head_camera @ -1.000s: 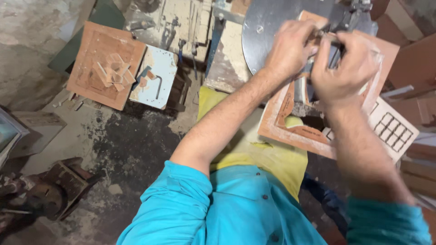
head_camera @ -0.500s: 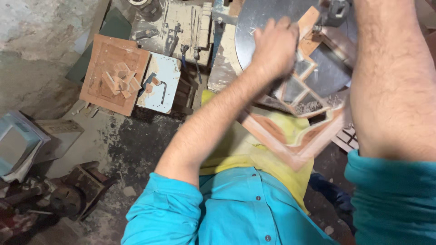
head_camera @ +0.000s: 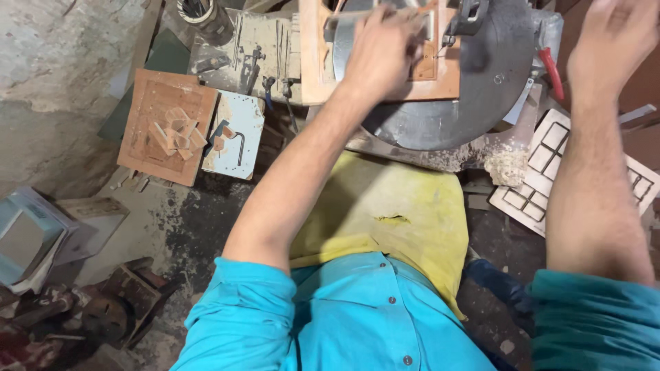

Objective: The person holds a wooden board with cut-out decorative patterns and guides it against a running scroll saw blade, cutting along the inner contours of the design. They rotate and reposition the board repeatedly to follow curved lines, then lift the board to check the cut pieces.

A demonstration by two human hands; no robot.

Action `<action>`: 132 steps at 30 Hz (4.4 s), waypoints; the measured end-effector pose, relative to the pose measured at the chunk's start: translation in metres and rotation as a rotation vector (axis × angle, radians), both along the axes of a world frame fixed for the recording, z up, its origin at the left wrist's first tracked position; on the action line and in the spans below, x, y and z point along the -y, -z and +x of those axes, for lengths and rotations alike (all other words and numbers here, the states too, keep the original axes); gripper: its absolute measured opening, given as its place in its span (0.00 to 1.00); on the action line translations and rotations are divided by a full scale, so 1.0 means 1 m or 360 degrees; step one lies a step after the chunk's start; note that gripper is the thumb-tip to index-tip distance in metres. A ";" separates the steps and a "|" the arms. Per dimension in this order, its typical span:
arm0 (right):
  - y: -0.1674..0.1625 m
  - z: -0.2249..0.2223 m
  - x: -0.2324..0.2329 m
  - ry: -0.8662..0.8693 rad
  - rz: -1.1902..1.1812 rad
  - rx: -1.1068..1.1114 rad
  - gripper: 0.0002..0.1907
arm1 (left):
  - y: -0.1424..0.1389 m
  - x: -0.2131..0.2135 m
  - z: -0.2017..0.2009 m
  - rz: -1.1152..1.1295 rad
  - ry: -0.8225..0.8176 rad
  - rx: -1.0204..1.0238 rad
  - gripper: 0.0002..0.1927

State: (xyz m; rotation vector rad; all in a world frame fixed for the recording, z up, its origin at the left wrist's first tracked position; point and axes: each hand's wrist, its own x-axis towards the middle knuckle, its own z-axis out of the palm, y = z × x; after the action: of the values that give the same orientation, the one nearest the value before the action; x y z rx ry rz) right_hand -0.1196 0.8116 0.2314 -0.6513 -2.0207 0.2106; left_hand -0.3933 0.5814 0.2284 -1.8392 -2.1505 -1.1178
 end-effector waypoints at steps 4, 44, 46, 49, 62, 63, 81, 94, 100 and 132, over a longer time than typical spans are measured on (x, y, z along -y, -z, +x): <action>0.071 0.042 0.026 0.0376 -0.0695 0.0490 0.09 | -0.002 0.050 0.011 -0.0273 0.0049 -0.0060 0.31; -0.003 -0.048 0.160 -0.0345 -0.0461 0.0956 0.38 | 0.031 0.100 -0.080 0.0157 -0.0264 0.1318 0.23; -0.002 -0.047 0.159 -0.0317 -0.0400 0.1046 0.33 | 0.038 0.098 -0.076 0.0119 0.0039 0.2249 0.15; -0.003 -0.046 0.159 -0.0360 -0.0452 0.0997 0.33 | 0.041 0.096 -0.069 0.0212 0.0097 0.2245 0.15; -0.013 -0.048 0.162 -0.0395 -0.0469 0.0981 0.38 | 0.037 0.093 -0.067 0.0186 -0.0029 0.2094 0.16; -0.014 -0.048 0.162 -0.0391 -0.0475 0.0993 0.38 | 0.037 0.093 -0.067 0.0184 -0.0047 0.2089 0.15; -0.011 -0.049 0.161 -0.0383 -0.0463 0.1021 0.38 | 0.033 0.090 -0.068 0.0174 -0.0148 0.2099 0.12; -0.010 -0.046 0.152 -0.0481 -0.0507 0.0960 0.36 | 0.032 0.095 -0.054 0.0211 -0.0241 0.2030 0.14; -0.013 -0.047 0.152 -0.0472 -0.0564 0.0960 0.34 | 0.029 0.099 -0.050 0.0195 -0.0245 0.2025 0.15; -0.008 -0.057 0.173 -0.0290 -0.0365 0.0841 0.28 | 0.022 0.101 -0.045 0.0190 -0.0297 0.2136 0.12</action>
State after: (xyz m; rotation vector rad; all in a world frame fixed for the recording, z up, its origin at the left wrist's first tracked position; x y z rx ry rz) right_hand -0.1761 0.6385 0.2398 -0.7176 -2.5941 0.4176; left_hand -0.4383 0.4800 0.2059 -0.7229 -2.4811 -2.8184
